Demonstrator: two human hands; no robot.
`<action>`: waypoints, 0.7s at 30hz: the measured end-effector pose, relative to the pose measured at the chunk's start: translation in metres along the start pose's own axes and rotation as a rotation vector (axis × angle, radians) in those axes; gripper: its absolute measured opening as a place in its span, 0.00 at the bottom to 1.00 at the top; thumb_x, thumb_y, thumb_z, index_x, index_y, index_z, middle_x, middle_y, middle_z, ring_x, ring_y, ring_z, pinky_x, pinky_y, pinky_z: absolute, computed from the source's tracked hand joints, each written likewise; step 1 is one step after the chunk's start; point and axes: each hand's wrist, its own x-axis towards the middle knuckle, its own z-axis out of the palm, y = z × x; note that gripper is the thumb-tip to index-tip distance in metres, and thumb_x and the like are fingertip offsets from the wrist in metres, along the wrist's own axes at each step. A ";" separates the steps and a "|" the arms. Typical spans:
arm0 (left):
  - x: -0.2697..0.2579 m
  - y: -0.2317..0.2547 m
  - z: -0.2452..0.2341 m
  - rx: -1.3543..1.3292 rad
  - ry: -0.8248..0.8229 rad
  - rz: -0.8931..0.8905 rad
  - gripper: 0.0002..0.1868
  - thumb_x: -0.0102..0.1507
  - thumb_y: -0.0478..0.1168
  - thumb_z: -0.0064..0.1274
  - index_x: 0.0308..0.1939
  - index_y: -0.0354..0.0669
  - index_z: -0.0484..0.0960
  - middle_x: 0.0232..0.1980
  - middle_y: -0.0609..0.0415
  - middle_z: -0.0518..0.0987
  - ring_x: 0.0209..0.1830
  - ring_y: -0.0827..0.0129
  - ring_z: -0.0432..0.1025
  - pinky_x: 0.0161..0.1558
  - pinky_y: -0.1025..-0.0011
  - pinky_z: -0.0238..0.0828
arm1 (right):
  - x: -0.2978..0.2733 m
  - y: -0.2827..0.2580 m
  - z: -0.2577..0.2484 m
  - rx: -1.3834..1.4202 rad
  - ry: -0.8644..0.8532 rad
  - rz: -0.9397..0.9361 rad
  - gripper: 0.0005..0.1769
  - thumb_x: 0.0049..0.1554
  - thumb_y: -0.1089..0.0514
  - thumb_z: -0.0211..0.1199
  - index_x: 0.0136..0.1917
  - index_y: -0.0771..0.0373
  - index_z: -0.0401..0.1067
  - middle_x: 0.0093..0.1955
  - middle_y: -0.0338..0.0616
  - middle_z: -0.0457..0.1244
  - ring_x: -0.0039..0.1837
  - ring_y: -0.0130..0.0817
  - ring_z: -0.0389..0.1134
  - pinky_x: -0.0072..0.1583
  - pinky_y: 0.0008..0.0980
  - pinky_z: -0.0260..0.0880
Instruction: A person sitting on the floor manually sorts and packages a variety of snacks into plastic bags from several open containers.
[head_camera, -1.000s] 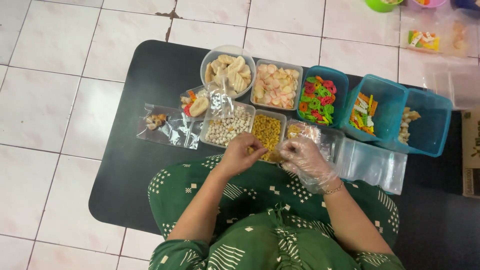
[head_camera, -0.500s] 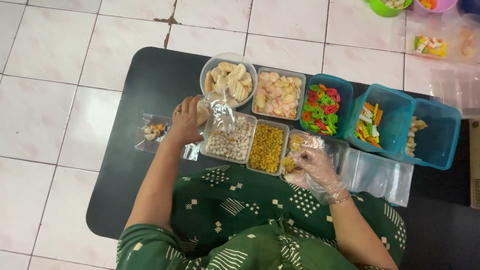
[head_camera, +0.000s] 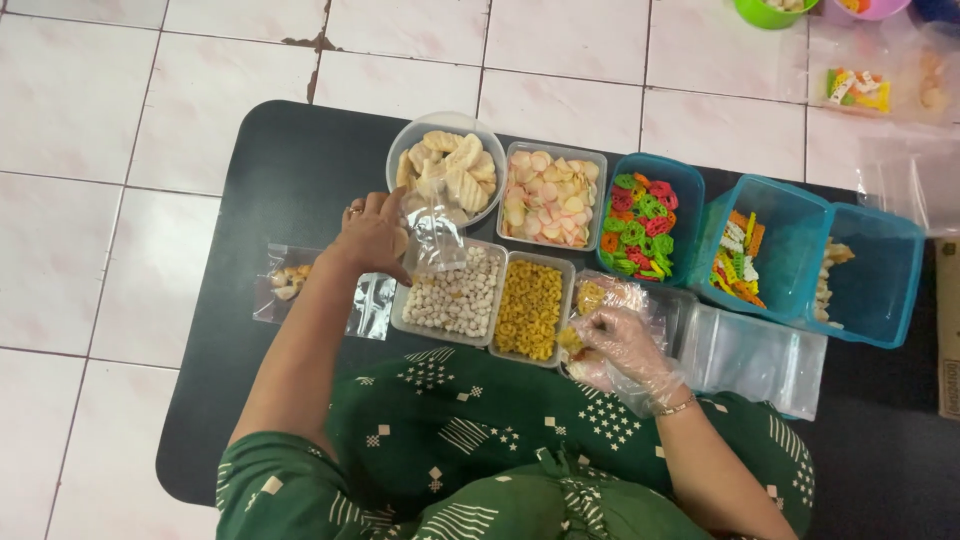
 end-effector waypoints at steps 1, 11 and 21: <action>0.002 -0.002 0.001 -0.001 -0.001 0.001 0.85 0.27 0.56 0.82 0.82 0.60 0.43 0.77 0.47 0.59 0.75 0.34 0.58 0.77 0.41 0.44 | 0.000 0.003 0.000 -0.001 0.000 0.002 0.10 0.53 0.57 0.72 0.37 0.67 0.77 0.40 0.53 0.71 0.45 0.40 0.71 0.50 0.38 0.71; -0.001 -0.011 0.003 -0.118 0.018 -0.032 0.66 0.32 0.59 0.76 0.71 0.57 0.60 0.72 0.47 0.66 0.74 0.38 0.61 0.77 0.40 0.42 | 0.002 0.024 0.003 0.013 -0.012 0.003 0.08 0.53 0.57 0.71 0.40 0.65 0.78 0.40 0.50 0.71 0.46 0.36 0.70 0.51 0.35 0.69; -0.051 0.014 -0.056 -0.030 0.244 -0.016 0.58 0.40 0.72 0.67 0.65 0.50 0.60 0.62 0.41 0.73 0.66 0.38 0.69 0.72 0.41 0.55 | -0.007 0.004 -0.011 0.188 0.075 0.004 0.07 0.55 0.62 0.70 0.40 0.68 0.75 0.38 0.47 0.68 0.43 0.31 0.68 0.47 0.33 0.74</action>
